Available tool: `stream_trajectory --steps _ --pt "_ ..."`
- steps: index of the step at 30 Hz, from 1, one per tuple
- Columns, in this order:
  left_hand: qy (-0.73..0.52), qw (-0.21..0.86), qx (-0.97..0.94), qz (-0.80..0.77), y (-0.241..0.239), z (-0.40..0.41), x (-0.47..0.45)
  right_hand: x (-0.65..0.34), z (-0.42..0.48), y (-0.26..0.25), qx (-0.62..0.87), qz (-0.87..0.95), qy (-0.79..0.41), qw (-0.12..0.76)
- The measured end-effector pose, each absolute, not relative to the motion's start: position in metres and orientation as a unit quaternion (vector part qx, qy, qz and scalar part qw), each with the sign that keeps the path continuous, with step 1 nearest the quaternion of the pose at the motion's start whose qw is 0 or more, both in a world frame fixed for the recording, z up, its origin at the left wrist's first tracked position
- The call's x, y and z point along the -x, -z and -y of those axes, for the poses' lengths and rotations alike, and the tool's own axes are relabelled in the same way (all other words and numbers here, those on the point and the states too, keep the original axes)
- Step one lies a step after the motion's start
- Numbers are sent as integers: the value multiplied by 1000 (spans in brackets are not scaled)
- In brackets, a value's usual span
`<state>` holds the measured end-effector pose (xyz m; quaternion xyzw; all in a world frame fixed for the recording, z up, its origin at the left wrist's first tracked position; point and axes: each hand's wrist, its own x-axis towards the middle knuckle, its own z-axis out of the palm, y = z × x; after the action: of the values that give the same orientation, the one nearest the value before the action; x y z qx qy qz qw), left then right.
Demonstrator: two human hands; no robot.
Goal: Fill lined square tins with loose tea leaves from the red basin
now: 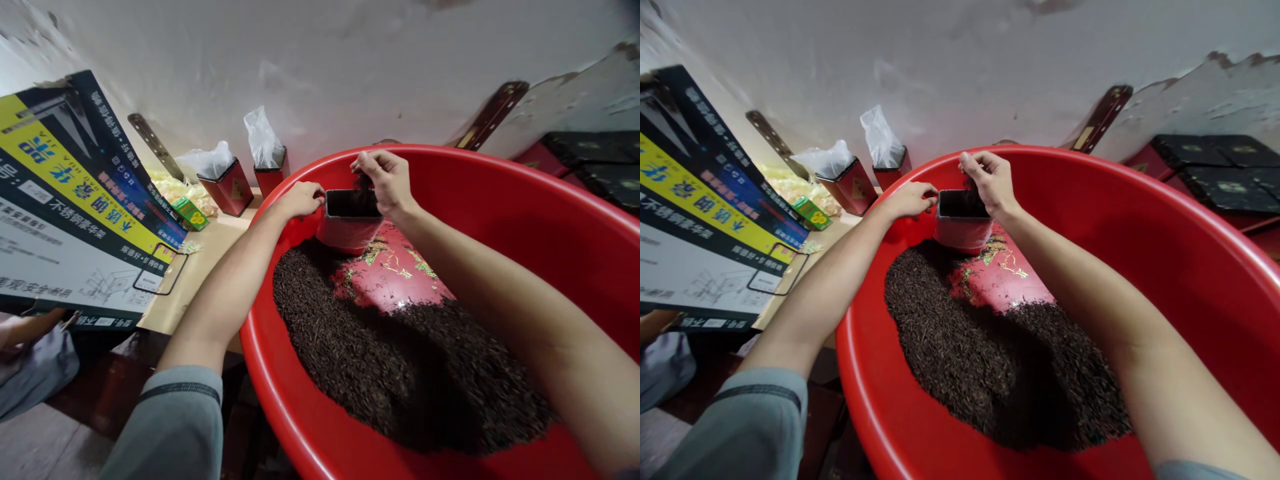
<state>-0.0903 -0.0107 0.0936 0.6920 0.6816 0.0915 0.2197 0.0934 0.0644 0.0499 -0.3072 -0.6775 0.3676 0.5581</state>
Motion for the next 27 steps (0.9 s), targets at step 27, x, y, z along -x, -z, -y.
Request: stream_trajectory --steps 27 --pt "-68 196 -711 -672 -92 13 88 -30 98 46 464 707 -529 73"
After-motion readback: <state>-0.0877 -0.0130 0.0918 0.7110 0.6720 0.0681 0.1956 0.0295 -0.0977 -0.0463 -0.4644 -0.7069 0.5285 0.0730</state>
